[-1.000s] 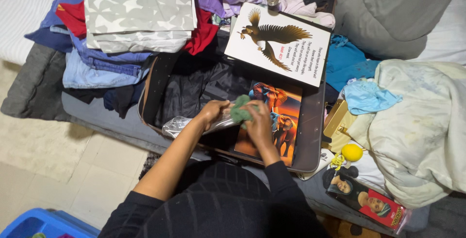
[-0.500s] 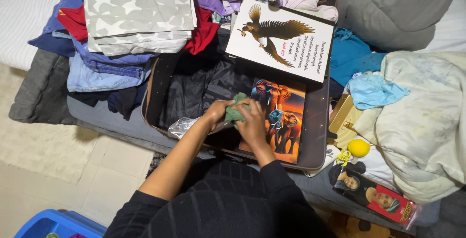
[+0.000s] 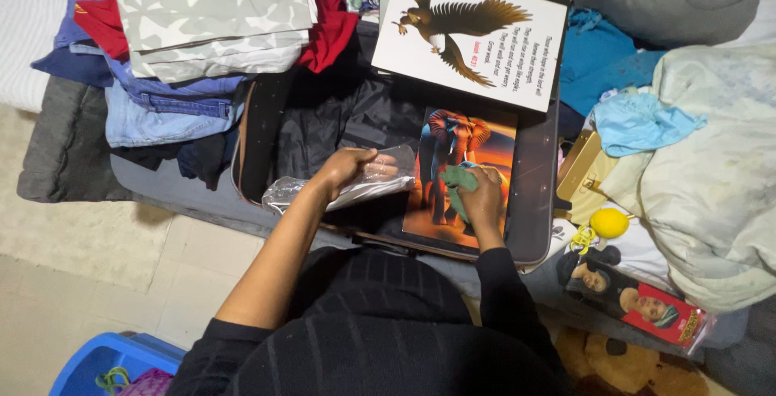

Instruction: The person wipes down several framed posters and a dark rectangular object using a green cloth while they are placed inside a suitcase.

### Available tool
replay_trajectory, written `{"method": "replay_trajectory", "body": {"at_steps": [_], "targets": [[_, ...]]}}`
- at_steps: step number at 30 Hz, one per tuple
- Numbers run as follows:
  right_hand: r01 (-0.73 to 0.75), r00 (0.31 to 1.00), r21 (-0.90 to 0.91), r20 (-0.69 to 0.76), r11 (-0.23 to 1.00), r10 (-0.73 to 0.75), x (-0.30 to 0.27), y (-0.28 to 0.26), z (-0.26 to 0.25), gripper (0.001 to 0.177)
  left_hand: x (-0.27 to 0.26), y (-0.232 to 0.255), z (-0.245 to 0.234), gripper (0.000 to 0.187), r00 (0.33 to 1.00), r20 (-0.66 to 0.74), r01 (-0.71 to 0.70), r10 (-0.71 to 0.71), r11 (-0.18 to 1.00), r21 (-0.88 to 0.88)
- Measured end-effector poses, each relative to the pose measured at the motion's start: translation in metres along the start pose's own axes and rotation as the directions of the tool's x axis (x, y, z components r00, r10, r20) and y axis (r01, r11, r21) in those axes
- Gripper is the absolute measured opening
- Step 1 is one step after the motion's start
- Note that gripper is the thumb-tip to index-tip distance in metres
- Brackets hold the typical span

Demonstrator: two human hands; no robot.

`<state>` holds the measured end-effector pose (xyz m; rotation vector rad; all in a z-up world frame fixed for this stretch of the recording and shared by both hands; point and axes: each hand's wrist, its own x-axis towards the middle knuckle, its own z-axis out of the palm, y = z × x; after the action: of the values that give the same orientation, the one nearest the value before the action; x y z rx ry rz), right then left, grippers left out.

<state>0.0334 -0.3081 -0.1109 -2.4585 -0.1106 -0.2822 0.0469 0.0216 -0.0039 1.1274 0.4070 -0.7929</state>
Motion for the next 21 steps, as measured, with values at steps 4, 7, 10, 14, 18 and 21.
{"method": "replay_trajectory", "body": {"at_steps": [4,7,10,14,18,21], "targets": [[-0.053,0.999,-0.014,-0.015,0.999,0.052,-0.021,0.071,0.040,0.042,0.003,0.007,0.000,0.043,1.000,0.005,-0.017,0.017,0.999,-0.028],[-0.185,0.977,-0.036,0.101,0.982,0.187,-0.035,0.104,0.059,0.046,-0.002,0.009,0.000,0.040,0.999,-0.042,-0.036,0.035,0.999,-0.015],[-0.245,0.950,-0.089,0.177,0.965,0.258,-0.044,0.110,0.063,0.046,-0.007,0.012,0.002,0.041,0.999,-0.022,-0.034,0.035,0.999,0.026],[-0.369,0.797,-0.209,0.429,0.905,0.424,-0.030,0.097,0.068,0.051,-0.008,0.017,0.004,0.040,0.999,-0.034,-0.009,0.013,0.995,0.101],[-0.308,0.801,0.133,0.571,0.942,0.181,0.012,0.020,0.040,0.048,-0.004,0.018,0.005,0.040,0.999,-0.044,-0.015,0.021,0.990,0.139],[-0.562,0.726,0.628,0.687,0.539,-0.044,0.041,-0.057,0.018,0.038,0.001,0.020,-0.001,0.040,0.996,-0.059,-0.059,0.069,0.987,0.153]]}}
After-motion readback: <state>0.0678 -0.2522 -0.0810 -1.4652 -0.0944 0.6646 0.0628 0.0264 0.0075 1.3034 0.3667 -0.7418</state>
